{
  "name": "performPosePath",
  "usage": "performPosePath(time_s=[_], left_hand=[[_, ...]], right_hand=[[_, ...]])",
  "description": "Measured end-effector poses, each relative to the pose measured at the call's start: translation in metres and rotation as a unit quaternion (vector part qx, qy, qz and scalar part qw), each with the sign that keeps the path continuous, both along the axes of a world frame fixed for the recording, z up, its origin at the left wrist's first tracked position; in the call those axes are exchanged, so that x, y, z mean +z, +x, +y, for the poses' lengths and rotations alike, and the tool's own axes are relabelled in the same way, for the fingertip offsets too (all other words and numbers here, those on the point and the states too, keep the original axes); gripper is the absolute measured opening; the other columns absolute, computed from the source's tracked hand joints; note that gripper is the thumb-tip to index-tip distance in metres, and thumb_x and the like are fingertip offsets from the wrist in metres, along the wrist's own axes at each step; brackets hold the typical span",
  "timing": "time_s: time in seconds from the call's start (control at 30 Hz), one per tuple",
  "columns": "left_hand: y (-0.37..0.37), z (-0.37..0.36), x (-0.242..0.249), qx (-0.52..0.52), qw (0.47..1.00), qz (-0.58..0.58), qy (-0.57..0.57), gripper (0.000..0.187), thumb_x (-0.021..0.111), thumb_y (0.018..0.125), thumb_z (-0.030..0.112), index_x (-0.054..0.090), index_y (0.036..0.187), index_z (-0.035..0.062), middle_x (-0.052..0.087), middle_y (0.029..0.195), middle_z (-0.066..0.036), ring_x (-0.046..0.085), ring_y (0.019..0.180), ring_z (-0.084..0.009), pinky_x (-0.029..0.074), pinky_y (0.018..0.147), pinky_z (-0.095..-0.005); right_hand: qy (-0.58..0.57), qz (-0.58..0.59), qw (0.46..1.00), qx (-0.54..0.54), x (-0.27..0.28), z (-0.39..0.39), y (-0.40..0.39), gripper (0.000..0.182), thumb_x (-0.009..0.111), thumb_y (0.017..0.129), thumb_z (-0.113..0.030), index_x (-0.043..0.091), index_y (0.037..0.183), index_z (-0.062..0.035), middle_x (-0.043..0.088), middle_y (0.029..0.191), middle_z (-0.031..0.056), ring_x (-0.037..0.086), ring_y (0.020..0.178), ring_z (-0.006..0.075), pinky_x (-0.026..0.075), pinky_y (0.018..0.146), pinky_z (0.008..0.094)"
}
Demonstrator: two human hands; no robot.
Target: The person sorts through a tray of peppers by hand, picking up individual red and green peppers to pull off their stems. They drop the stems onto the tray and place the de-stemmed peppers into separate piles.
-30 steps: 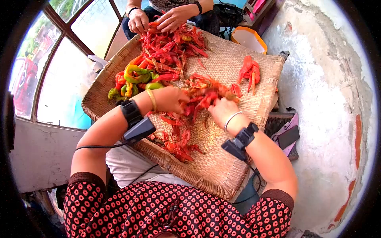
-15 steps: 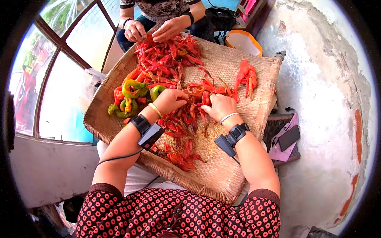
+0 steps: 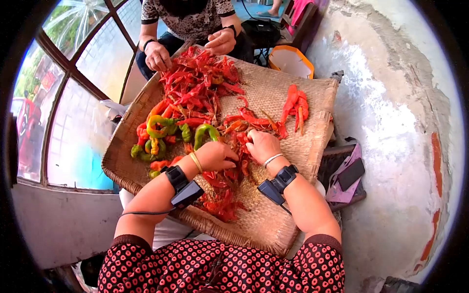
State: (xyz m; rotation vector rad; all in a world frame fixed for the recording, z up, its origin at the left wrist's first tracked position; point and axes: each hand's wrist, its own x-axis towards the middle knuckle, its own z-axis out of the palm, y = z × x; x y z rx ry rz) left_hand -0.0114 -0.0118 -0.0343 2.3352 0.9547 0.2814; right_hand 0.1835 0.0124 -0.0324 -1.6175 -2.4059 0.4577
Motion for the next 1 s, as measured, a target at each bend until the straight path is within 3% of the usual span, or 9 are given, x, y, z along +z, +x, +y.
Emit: performPosePath(time_s=[0.27,0.4,0.53,0.57,0.67,0.7,0.77,0.87,1.0], left_hand=[[0.003,0.000,0.008,0.129,0.976,-0.164,-0.057,0.022,0.062,0.072,0.016,0.063,0.090,0.0036,0.062,0.080,-0.013,0.060,0.070,-0.0265,0.047,0.065,-0.0345],[0.009,-0.003,0.021,0.203,0.959,-0.195,0.009,0.027,0.065,0.070,0.013,0.061,0.096,0.0041,0.059,0.085,-0.013,0.057,0.081,-0.0278,0.046,0.072,-0.0335],[0.011,-0.001,0.008,0.094,0.962,-0.255,0.037,0.024,0.068,0.068,0.014,0.061,0.089,0.0050,0.057,0.085,-0.012,0.055,0.083,-0.0281,0.045,0.072,-0.0338],[0.011,0.001,0.005,0.059,0.972,-0.227,0.029,0.019,0.066,0.072,0.010,0.061,0.089,0.0033,0.057,0.079,-0.006,0.056,0.074,-0.0159,0.046,0.064,-0.0268],[0.008,0.000,0.014,0.077,0.974,-0.135,-0.164,0.013,0.063,0.077,0.012,0.060,0.085,0.0018,0.058,0.072,-0.002,0.055,0.067,-0.0099,0.046,0.061,-0.0260],[0.005,0.002,0.015,0.101,0.967,-0.160,-0.169,0.012,0.061,0.079,0.013,0.059,0.082,0.0013,0.056,0.065,0.002,0.053,0.062,-0.0066,0.045,0.057,-0.0256],[-0.005,0.011,0.018,0.210,0.871,-0.350,-0.274,0.018,0.056,0.084,0.018,0.058,0.088,0.0015,0.056,0.068,0.001,0.050,0.058,-0.0072,0.042,0.053,-0.0238],[-0.010,0.022,0.039,0.375,0.687,-0.548,-0.295,0.032,0.046,0.090,0.025,0.050,0.113,0.0026,0.059,0.082,-0.002,0.050,0.059,-0.0072,0.042,0.052,-0.0225],[-0.018,0.020,0.017,0.367,0.775,-0.393,-0.332,0.034,0.049,0.088,0.020,0.047,0.118,0.0037,0.060,0.091,-0.003,0.052,0.064,-0.0067,0.043,0.055,-0.0207]], right_hand=[[0.048,-0.004,0.998,-0.028,0.012,-0.004,-0.001,0.020,0.059,0.074,-0.027,0.058,0.077,-0.0082,0.061,0.070,0.0102,0.059,0.066,0.0295,0.046,0.059,0.0396],[0.057,0.185,0.981,-0.016,0.031,-0.009,0.004,0.016,0.060,0.074,-0.020,0.061,0.079,-0.0057,0.061,0.069,0.0095,0.059,0.060,0.0238,0.046,0.055,0.0346],[-0.232,0.427,0.872,0.047,0.038,-0.014,0.006,0.014,0.059,0.077,-0.015,0.060,0.080,-0.0012,0.056,0.066,0.0010,0.053,0.058,0.0073,0.044,0.054,0.0238],[-0.255,0.411,0.874,0.053,0.042,-0.015,0.005,0.014,0.059,0.078,-0.016,0.060,0.080,-0.0014,0.056,0.067,0.0006,0.053,0.058,0.0068,0.044,0.054,0.0231],[-0.279,0.379,0.880,0.066,0.045,-0.011,0.011,0.018,0.060,0.078,-0.020,0.060,0.079,-0.0018,0.057,0.070,0.0035,0.055,0.060,0.0120,0.045,0.056,0.0271],[-0.091,0.287,0.952,0.050,0.043,-0.006,0.016,0.020,0.061,0.077,-0.023,0.061,0.080,-0.0027,0.057,0.071,0.0058,0.056,0.063,0.0163,0.045,0.059,0.0303],[0.149,0.082,0.985,-0.027,0.038,0.005,0.033,0.024,0.061,0.074,-0.030,0.062,0.082,-0.0073,0.057,0.080,0.0135,0.054,0.079,0.0290,0.044,0.070,0.0385],[0.136,-0.110,0.970,-0.170,0.035,0.013,0.054,0.027,0.064,0.072,-0.029,0.061,0.094,-0.0144,0.050,0.106,0.0140,0.044,0.100,0.0324,0.039,0.083,0.0396],[0.031,-0.170,0.959,-0.226,0.031,0.021,0.054,0.033,0.064,0.072,-0.030,0.059,0.102,-0.0180,0.046,0.112,0.0144,0.041,0.104,0.0337,0.038,0.085,0.0427]])
